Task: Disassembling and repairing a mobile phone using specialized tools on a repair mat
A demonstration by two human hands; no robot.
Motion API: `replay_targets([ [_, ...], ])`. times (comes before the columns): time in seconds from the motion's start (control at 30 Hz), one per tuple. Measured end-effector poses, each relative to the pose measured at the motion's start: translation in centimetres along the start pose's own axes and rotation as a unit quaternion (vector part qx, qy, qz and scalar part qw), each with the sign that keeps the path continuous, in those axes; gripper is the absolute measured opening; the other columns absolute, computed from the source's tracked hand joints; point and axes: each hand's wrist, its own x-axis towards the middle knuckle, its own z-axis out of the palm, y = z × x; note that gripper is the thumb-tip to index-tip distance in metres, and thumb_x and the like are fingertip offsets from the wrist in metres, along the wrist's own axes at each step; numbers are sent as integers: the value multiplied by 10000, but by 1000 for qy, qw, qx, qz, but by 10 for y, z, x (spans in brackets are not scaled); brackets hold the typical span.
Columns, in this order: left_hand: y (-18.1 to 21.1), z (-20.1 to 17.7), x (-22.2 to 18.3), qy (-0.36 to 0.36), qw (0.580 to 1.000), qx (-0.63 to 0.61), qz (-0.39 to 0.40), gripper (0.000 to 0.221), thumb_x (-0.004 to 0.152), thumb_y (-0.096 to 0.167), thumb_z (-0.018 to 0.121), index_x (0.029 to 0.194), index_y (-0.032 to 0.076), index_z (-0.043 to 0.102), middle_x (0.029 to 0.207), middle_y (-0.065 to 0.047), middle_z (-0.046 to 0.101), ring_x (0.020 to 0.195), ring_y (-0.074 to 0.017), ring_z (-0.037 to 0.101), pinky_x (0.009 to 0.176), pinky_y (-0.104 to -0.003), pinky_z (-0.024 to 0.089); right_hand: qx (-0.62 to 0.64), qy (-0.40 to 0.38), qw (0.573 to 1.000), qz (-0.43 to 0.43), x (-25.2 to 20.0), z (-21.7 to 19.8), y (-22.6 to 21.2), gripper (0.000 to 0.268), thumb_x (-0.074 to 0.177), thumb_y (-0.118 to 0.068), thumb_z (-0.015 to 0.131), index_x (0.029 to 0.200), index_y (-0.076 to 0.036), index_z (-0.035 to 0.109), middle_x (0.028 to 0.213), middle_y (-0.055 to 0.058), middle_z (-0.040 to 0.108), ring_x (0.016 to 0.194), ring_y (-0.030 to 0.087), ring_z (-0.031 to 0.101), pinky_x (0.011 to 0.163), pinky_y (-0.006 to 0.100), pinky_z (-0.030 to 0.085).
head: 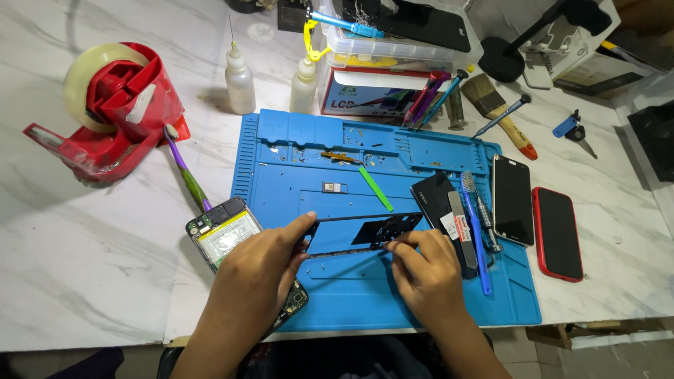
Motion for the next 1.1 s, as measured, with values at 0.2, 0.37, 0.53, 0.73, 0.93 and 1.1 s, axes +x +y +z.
replay_targets([
  [0.2, 0, 0, -1, 1, 1000, -7, -2, 550, 945, 84, 699, 1455, 120, 496, 891, -41, 695, 752, -249, 642, 681, -404, 505, -22, -65, 997, -27, 1, 1, -2, 159, 882, -9, 705, 1035, -51, 710, 1005, 94, 651, 860, 275, 587, 761, 425, 477],
  [0.37, -1, 0, -2, -12, 1000, 1, -9, 581, 936, 97, 714, 1467, 128, 478, 904, -46, 701, 759, -249, 643, 677, -408, 506, -13, -37, 999, -22, 2, -1, -4, 116, 866, 17, 719, 971, -34, 715, 969, 94, 651, 864, 276, 605, 716, 410, 464],
  [0.53, 0, 0, -1, -5, 1000, -4, -7, 564, 941, 94, 702, 1461, 123, 485, 939, -38, 720, 801, -253, 664, 699, -407, 510, -24, -71, 997, -21, 2, 0, -1, 103, 896, -17, 707, 996, -38, 695, 998, 105, 653, 864, 276, 589, 729, 418, 459],
  [0.73, 0, 1, -2, 0, 1000, -10, -17, 598, 921, 89, 720, 1466, 139, 480, 955, -35, 730, 822, -242, 674, 711, -400, 519, -27, -69, 997, -21, 3, -1, -1, 137, 877, -10, 725, 1006, -49, 707, 997, 93, 646, 866, 261, 593, 745, 413, 473],
  [0.93, 1, 1, -5, -13, 992, -59, -109, 653, 902, 109, 738, 1485, 212, 463, 984, -21, 766, 842, -203, 731, 708, -382, 556, 34, 3, 999, 27, -4, 1, 7, 209, 830, 6, 728, 1023, -71, 701, 980, 79, 642, 893, 247, 602, 825, 379, 530],
  [1.1, 6, -5, -6, -12, 986, -99, -137, 720, 902, 136, 759, 1519, 249, 405, 1010, -24, 779, 867, -202, 751, 742, -373, 571, 63, 47, 989, 126, -6, -4, 9, 259, 909, -103, 748, 1152, -86, 660, 1093, 90, 624, 851, 195, 559, 763, 308, 511],
])
